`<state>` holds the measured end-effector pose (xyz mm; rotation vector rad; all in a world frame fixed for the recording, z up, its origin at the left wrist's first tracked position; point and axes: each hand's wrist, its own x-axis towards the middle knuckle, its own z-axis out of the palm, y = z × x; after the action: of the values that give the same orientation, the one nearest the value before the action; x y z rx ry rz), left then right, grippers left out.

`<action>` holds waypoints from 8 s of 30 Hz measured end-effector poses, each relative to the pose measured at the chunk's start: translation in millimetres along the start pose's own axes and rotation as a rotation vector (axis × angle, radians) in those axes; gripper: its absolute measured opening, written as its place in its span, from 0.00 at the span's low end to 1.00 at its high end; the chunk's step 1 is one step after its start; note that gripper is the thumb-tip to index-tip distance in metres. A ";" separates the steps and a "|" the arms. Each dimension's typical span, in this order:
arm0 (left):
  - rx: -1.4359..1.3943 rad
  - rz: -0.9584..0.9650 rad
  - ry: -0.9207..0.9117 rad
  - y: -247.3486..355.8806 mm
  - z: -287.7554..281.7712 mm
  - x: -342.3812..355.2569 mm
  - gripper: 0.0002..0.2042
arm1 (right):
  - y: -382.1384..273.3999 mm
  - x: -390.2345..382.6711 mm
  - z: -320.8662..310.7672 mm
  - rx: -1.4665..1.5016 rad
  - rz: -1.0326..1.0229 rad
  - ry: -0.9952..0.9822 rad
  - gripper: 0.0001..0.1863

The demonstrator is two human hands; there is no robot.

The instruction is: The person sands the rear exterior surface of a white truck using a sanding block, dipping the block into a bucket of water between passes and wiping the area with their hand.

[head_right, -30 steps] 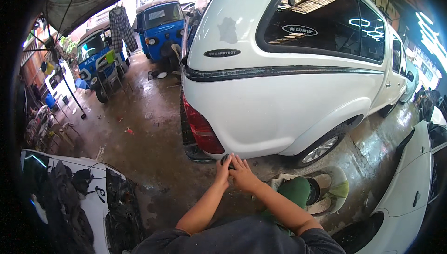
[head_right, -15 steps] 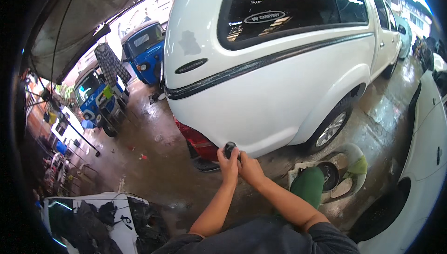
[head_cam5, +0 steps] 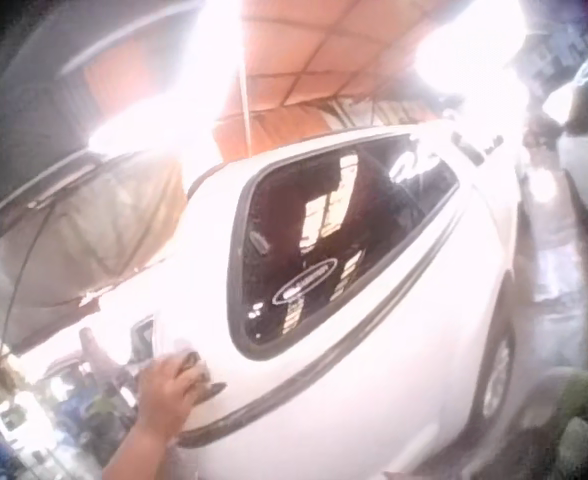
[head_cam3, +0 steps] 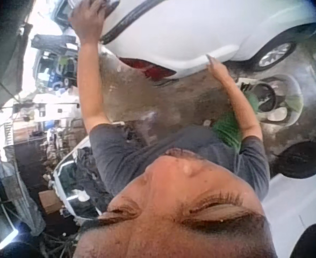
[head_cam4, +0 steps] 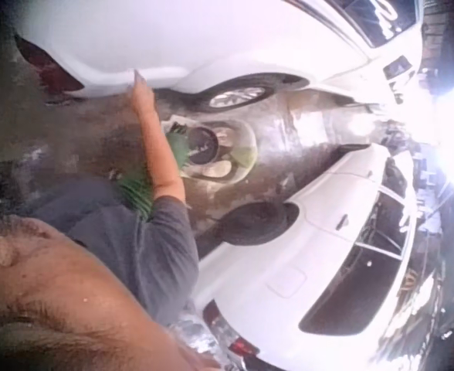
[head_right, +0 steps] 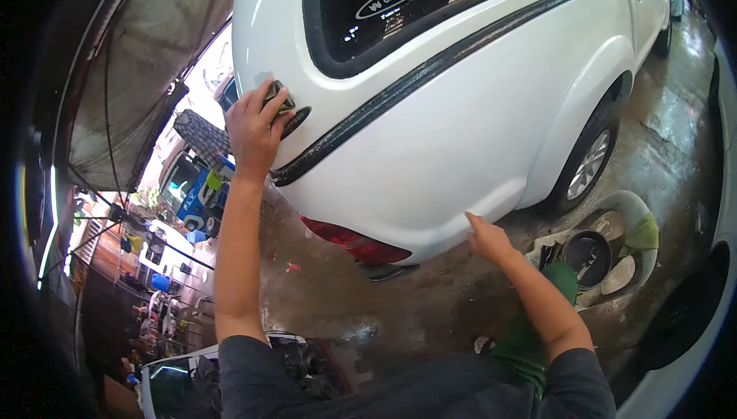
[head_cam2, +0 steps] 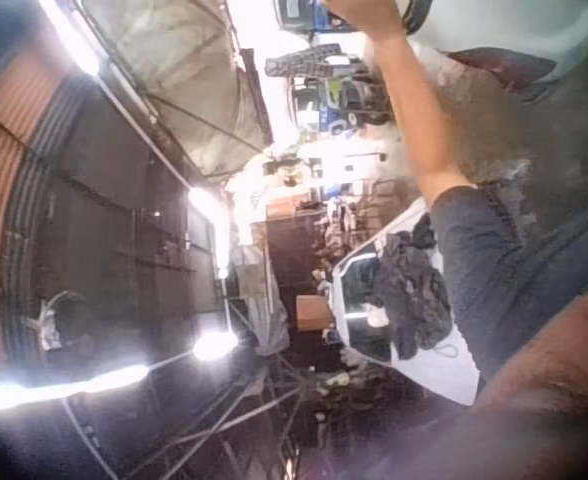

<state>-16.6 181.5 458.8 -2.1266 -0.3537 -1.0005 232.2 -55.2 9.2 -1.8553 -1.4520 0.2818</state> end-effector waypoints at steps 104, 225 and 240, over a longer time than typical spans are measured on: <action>0.075 0.212 0.116 -73.7 26.7 85.3 0.22 | 95.7 3.6 53.0 0.085 0.224 -0.292 0.20; 0.125 -0.047 0.196 -57.3 27.6 76.3 0.15 | 107.1 -43.7 23.8 0.139 0.318 -0.089 0.21; -2.494 -0.424 0.064 214.5 -132.0 -60.3 0.18 | 94.8 -111.4 22.3 -0.044 0.305 -0.351 0.17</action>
<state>-16.5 -57.3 358.7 -3.9530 1.4019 -2.2707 252.3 -153.8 -99.2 -2.1420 -1.4003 0.7623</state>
